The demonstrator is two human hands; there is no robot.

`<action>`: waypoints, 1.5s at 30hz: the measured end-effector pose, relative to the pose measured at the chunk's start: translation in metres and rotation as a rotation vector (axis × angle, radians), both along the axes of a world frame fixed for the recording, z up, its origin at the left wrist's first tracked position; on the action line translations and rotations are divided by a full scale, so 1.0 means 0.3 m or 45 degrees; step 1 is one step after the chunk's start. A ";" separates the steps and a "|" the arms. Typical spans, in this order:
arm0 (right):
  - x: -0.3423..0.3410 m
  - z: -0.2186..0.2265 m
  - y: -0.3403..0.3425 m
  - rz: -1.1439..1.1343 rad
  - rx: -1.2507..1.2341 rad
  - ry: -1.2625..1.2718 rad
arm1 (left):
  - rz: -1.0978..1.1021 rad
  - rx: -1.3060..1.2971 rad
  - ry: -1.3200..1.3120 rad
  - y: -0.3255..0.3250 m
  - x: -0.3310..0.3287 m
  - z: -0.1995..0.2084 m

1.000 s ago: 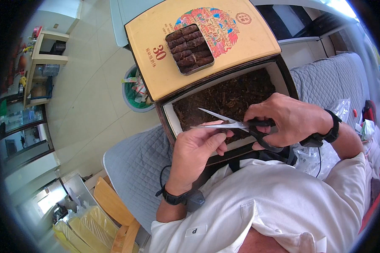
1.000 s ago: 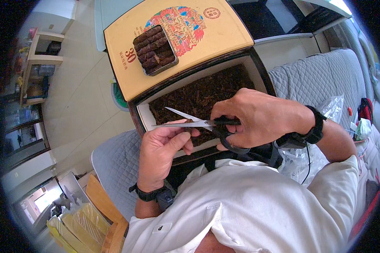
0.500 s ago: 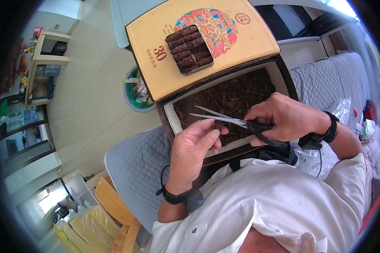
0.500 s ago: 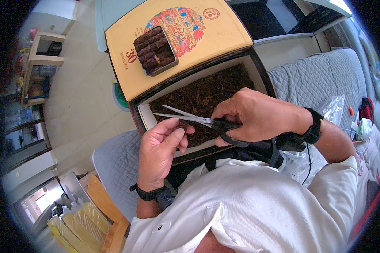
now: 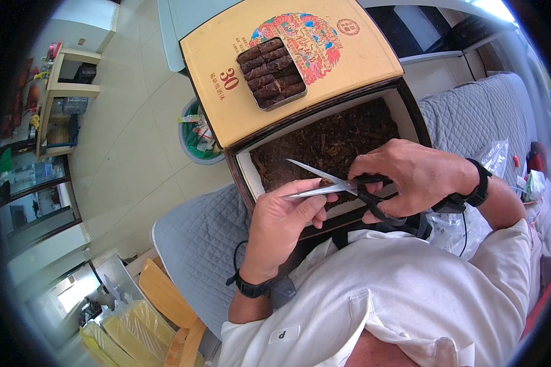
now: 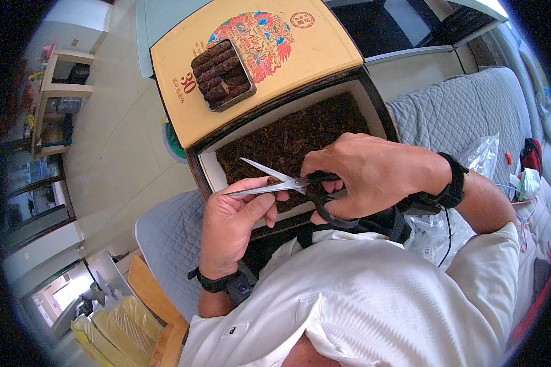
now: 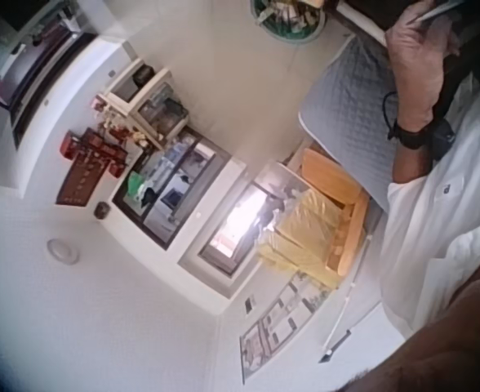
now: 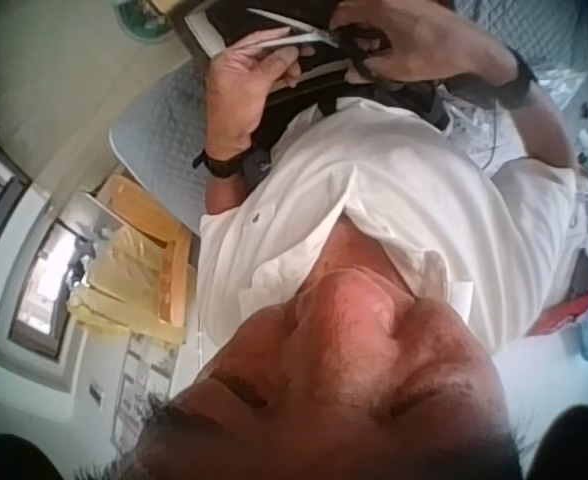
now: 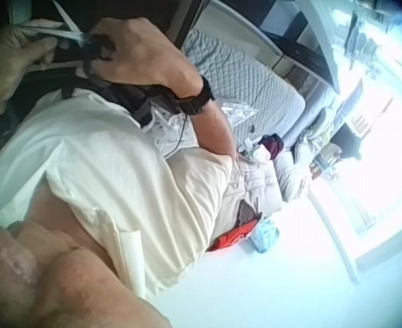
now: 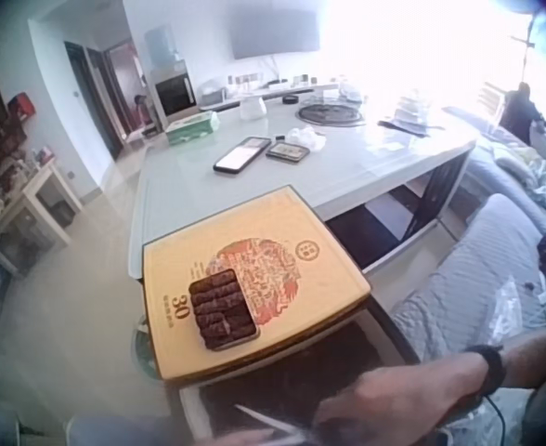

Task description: The person trims the ends of small cigar-like rods using scissors and places them into a compartmented tray. They repeatedly pick up rods, cut the ends, and arrange the trimmed pieces in the tray.

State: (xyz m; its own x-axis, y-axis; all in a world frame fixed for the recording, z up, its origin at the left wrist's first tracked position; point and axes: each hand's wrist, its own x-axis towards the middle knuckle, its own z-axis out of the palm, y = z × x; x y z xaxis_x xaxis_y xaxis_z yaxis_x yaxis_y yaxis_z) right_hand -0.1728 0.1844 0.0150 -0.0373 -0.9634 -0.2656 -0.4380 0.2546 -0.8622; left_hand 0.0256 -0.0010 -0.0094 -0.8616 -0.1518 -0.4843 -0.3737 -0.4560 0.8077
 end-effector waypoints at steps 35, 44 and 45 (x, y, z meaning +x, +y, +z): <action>-0.005 0.024 -0.003 -0.181 0.004 -0.081 | 0.184 0.099 0.009 -0.027 0.006 -0.003; 0.007 0.019 -0.011 -0.055 0.023 -0.008 | 0.165 0.054 -0.020 -0.009 -0.002 -0.007; 0.008 0.020 -0.013 -0.054 0.038 -0.007 | 0.155 0.061 -0.013 -0.007 -0.004 -0.006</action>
